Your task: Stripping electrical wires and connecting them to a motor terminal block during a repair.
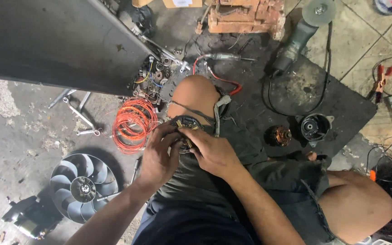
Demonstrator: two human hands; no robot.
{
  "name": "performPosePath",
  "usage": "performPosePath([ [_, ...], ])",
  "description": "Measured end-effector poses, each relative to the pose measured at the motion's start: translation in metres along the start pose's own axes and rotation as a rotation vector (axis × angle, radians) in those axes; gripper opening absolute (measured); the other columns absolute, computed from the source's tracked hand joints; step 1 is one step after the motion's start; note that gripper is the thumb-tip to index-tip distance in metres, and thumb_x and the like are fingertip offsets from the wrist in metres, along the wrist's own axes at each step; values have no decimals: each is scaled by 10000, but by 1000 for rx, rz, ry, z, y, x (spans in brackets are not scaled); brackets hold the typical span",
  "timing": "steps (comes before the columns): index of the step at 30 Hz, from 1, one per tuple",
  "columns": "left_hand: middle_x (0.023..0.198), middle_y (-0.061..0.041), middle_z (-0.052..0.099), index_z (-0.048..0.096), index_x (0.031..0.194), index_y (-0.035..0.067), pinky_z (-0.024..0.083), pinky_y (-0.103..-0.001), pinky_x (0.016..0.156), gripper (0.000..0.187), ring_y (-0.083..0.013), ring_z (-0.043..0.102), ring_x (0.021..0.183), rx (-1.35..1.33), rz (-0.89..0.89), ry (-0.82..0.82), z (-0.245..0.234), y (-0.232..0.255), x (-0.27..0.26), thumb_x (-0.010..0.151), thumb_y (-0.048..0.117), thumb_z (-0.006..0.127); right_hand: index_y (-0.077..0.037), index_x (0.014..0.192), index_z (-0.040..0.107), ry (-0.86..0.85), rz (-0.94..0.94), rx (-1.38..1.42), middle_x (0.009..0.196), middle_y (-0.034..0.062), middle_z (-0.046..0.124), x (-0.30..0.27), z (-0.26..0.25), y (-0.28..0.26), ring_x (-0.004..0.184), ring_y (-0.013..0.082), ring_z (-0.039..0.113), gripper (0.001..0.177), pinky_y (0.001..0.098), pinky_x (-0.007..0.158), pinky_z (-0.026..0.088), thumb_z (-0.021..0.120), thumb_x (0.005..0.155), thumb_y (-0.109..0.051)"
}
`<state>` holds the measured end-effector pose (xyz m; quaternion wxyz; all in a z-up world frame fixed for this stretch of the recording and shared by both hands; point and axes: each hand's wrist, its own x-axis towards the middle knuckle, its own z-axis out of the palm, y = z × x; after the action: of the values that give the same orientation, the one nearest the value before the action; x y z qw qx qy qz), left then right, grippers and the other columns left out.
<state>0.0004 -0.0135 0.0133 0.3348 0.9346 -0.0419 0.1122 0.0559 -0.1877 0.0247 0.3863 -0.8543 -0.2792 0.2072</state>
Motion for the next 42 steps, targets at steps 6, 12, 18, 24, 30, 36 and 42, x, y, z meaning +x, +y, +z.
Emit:
performPosePath([
  [6, 1042, -116, 655, 766, 920, 53, 555, -384, 911, 97, -299, 684, 1088, -30, -47, -3, 15, -7, -5, 929, 126, 702, -255, 1457, 550, 152, 86, 60, 1175, 67, 742, -19, 44, 29, 921, 356, 747, 534, 479, 709, 632, 680, 947, -160],
  [12, 1046, -81, 632, 781, 907, 85, 573, -404, 834, 71, -312, 662, 1066, 69, -14, -79, 11, -4, 10, 846, 118, 767, -170, 1389, 615, 236, 165, 160, 1063, 147, 773, -23, 50, 26, 876, 398, 752, 477, 484, 663, 642, 723, 925, -141],
  [18, 1007, 26, 636, 824, 869, 236, 564, -354, 857, 119, -215, 618, 1084, 335, -164, -361, 11, -6, 24, 878, 237, 706, -151, 1277, 691, 307, 198, 160, 958, 161, 789, -25, 59, 28, 769, 364, 761, 358, 463, 574, 629, 739, 922, -143],
  [24, 1003, 19, 617, 815, 811, 248, 493, -430, 903, 141, -255, 541, 1089, 456, -191, -436, 28, -13, 23, 776, 298, 687, -196, 1169, 732, 381, 199, 123, 901, 91, 806, -27, 68, 28, 754, 325, 769, 296, 414, 582, 630, 772, 877, -178],
  [30, 995, 9, 631, 823, 861, 320, 491, -411, 945, 182, -237, 572, 1094, 561, -269, -691, 18, 2, 51, 880, 284, 646, -225, 1144, 731, 461, 165, 178, 844, 76, 796, -27, 73, 32, 727, 314, 767, 230, 388, 561, 628, 743, 915, -250],
  [36, 996, 6, 585, 801, 885, 341, 496, -447, 929, 132, -265, 553, 1095, 500, -222, -500, 29, -16, 22, 784, 334, 717, -237, 1192, 700, 423, 134, 234, 807, 101, 770, -32, 73, 39, 726, 349, 752, 269, 419, 540, 615, 717, 929, -182],
  [42, 1091, 51, 534, 782, 950, 370, 442, -410, 999, 147, -223, 476, 1194, 556, -376, -561, 36, -16, 13, 841, 405, 689, -258, 1174, 693, 436, 210, 228, 796, 80, 771, -31, 74, 31, 720, 303, 764, 266, 382, 549, 616, 716, 913, -211],
])
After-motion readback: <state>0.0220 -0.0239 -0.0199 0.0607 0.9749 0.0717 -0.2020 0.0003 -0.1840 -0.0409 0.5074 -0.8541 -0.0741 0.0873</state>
